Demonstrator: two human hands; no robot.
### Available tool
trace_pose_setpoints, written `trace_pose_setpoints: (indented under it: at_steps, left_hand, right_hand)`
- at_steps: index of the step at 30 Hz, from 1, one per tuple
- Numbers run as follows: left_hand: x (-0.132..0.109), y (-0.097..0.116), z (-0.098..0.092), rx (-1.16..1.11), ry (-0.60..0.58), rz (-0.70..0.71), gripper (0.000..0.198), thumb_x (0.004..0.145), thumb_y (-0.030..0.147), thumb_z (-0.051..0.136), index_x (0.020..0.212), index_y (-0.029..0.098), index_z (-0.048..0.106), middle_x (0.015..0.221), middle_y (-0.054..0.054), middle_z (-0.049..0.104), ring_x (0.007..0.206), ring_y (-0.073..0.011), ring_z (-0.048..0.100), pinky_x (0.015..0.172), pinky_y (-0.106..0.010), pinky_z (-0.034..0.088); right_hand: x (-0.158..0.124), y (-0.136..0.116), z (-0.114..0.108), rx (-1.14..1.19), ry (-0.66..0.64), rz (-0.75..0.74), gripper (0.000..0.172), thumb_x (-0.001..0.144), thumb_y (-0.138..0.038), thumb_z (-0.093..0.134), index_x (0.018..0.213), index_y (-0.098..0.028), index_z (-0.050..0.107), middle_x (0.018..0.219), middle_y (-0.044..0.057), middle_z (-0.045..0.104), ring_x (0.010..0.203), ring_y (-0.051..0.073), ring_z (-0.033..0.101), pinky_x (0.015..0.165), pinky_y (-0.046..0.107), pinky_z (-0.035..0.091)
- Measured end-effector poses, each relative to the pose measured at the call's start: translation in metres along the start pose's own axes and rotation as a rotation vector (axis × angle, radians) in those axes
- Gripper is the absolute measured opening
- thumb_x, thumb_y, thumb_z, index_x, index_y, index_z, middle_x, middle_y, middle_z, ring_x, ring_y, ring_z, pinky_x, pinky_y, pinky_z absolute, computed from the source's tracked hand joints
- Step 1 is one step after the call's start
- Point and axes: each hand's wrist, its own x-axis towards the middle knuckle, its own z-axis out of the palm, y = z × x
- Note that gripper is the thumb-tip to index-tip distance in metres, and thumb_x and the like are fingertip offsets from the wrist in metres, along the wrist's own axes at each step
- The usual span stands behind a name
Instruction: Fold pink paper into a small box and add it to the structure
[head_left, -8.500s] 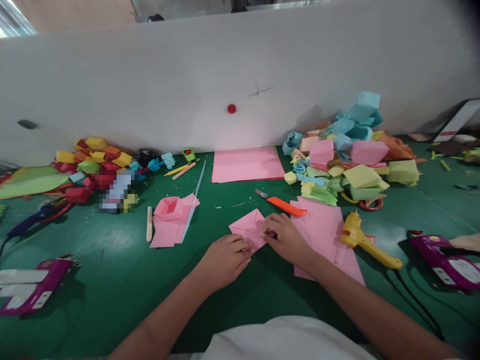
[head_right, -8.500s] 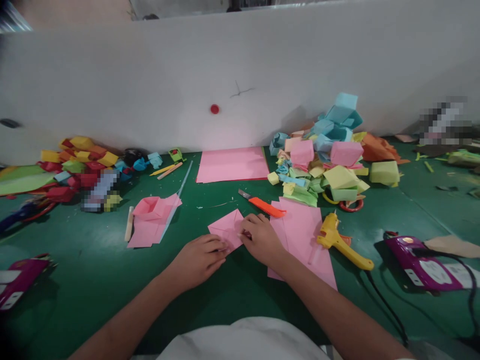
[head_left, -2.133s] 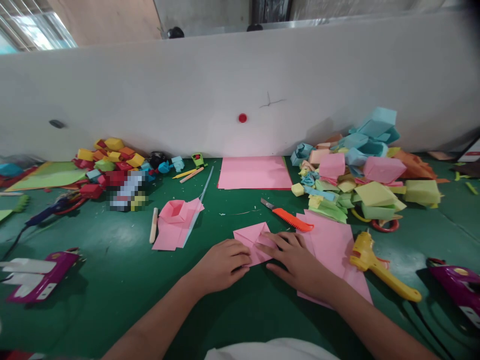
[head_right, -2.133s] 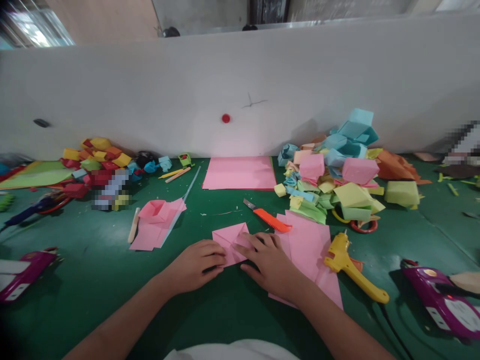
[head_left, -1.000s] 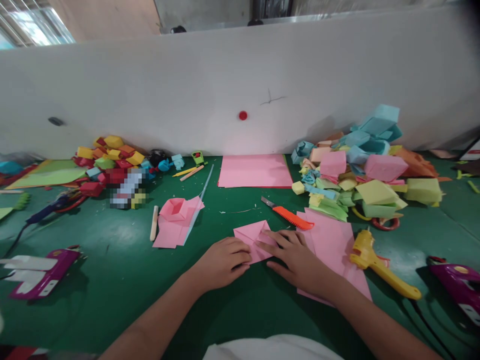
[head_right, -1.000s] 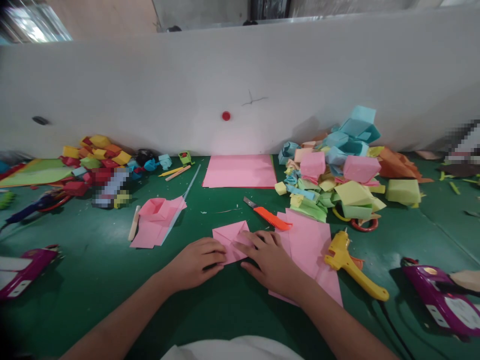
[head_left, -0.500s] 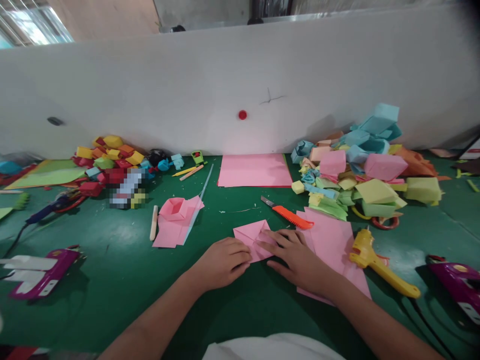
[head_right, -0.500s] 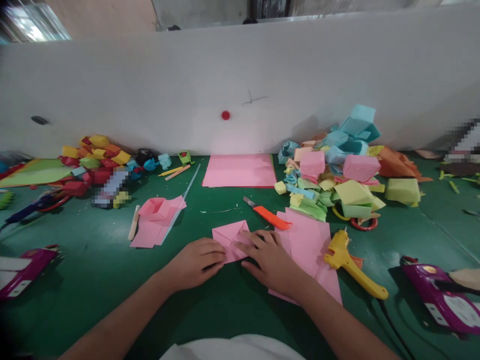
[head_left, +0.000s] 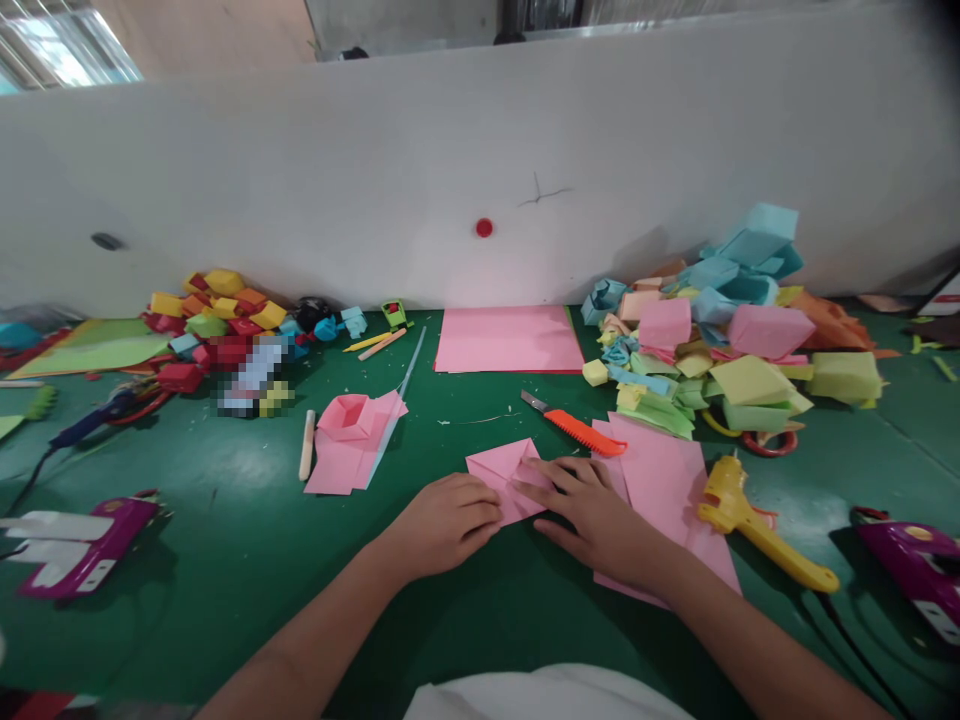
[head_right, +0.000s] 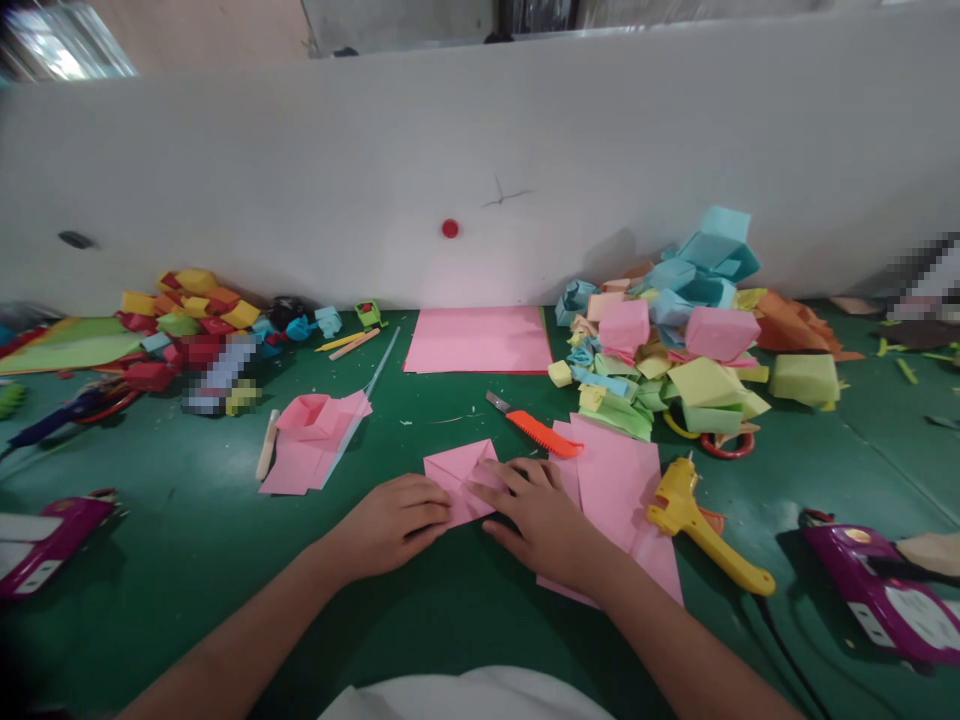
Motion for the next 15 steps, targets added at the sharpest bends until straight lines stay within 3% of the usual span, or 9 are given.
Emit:
trace_pose_setpoints:
  at_steps: [15]
  left_hand:
    - [-0.0003,0.0016,-0.0018,-0.03,-0.01,-0.012,0.015,0.098,0.024,0.057,0.102,0.019,0.07,0.106,-0.006,0.073,0.1,-0.0197,0.067,0.09,-0.036,0.052]
  right_hand:
    - [-0.0005,0.001,0.0018,-0.005,-0.007,0.004,0.045,0.102,-0.04,0.049,0.147,-0.037,0.05,0.157,0.002,0.047,0.128,0.034,0.044,0.106,0.058,0.036]
